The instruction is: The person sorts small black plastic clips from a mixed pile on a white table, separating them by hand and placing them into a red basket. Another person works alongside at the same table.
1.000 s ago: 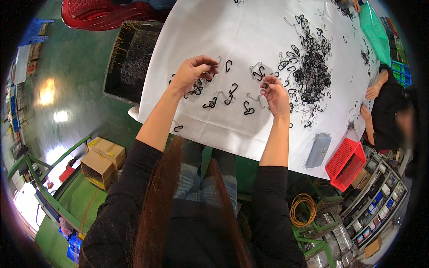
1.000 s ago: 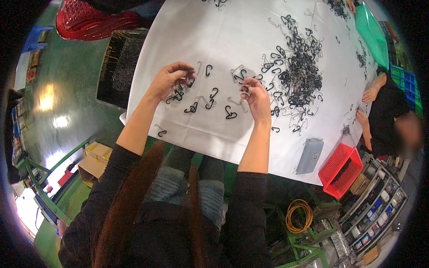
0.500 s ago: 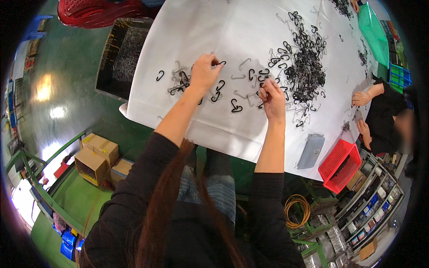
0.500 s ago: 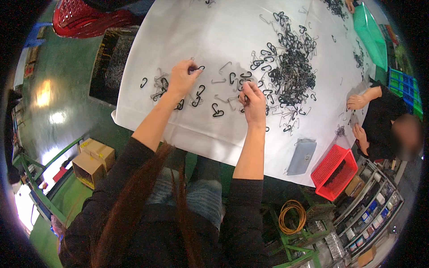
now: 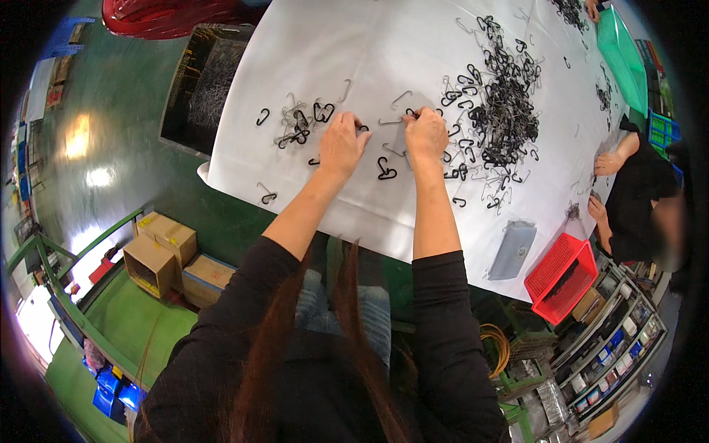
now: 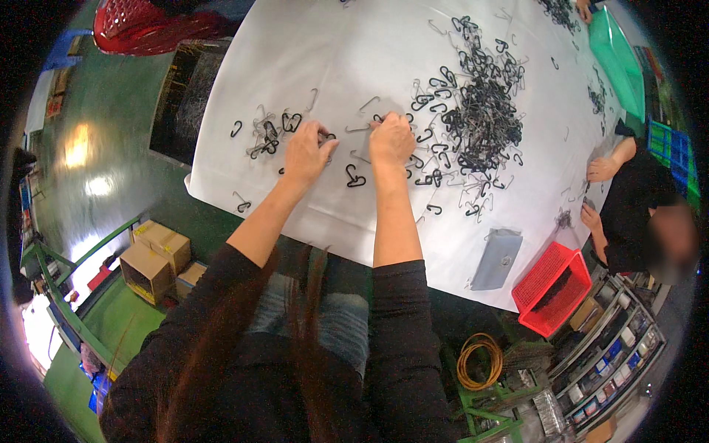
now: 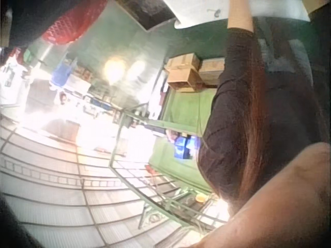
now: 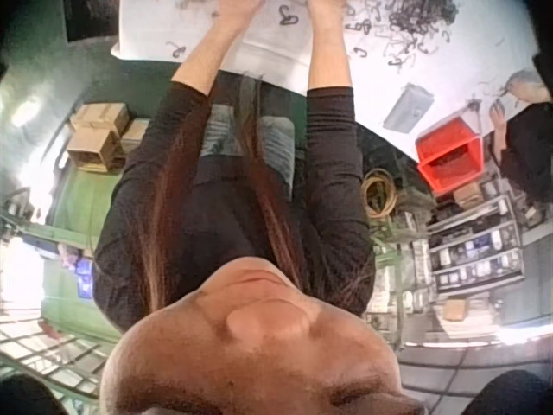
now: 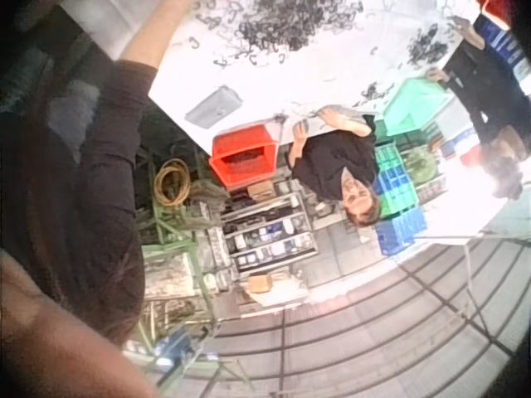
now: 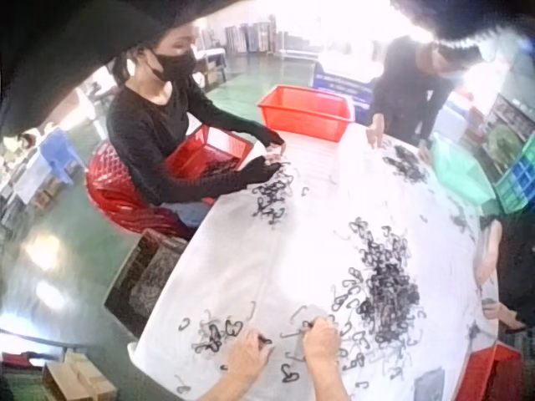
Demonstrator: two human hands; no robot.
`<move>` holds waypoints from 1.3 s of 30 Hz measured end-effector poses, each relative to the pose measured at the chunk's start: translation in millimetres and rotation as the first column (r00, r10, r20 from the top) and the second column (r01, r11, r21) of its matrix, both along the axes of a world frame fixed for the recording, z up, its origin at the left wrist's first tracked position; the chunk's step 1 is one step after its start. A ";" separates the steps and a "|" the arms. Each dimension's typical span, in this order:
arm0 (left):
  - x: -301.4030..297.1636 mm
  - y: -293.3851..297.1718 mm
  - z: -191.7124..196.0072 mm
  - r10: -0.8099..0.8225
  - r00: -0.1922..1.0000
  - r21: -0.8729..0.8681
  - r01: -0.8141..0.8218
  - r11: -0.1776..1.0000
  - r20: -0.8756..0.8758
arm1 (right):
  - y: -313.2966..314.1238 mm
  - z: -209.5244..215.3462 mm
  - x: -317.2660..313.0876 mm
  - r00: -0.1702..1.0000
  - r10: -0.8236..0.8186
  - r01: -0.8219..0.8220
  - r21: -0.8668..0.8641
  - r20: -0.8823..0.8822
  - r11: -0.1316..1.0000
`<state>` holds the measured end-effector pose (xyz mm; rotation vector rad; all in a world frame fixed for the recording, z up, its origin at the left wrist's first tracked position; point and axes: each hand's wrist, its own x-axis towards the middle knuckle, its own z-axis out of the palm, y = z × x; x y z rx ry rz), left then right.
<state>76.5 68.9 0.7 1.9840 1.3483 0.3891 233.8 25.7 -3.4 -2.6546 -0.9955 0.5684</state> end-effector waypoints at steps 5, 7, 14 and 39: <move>-12.5 13.0 13.1 -0.069 0.986 -0.463 0.131 0.877 0.149 | -28.2 28.6 14.6 0.337 -0.059 0.482 0.118 -0.940 0.868; -32.7 22.9 22.5 0.050 0.925 -0.701 0.249 0.668 0.376 | -42.5 42.5 3.6 0.104 0.188 0.602 0.212 -0.977 0.770; -109.0 56.5 33.3 0.502 0.684 -0.840 0.339 0.423 0.530 | 30.0 26.2 -57.0 0.559 0.309 -0.002 0.371 -0.769 0.928; -160.0 104.8 43.3 0.589 0.701 -0.882 0.124 0.455 0.403 | -42.9 41.6 -21.1 -0.067 0.134 0.509 0.081 -0.989 0.857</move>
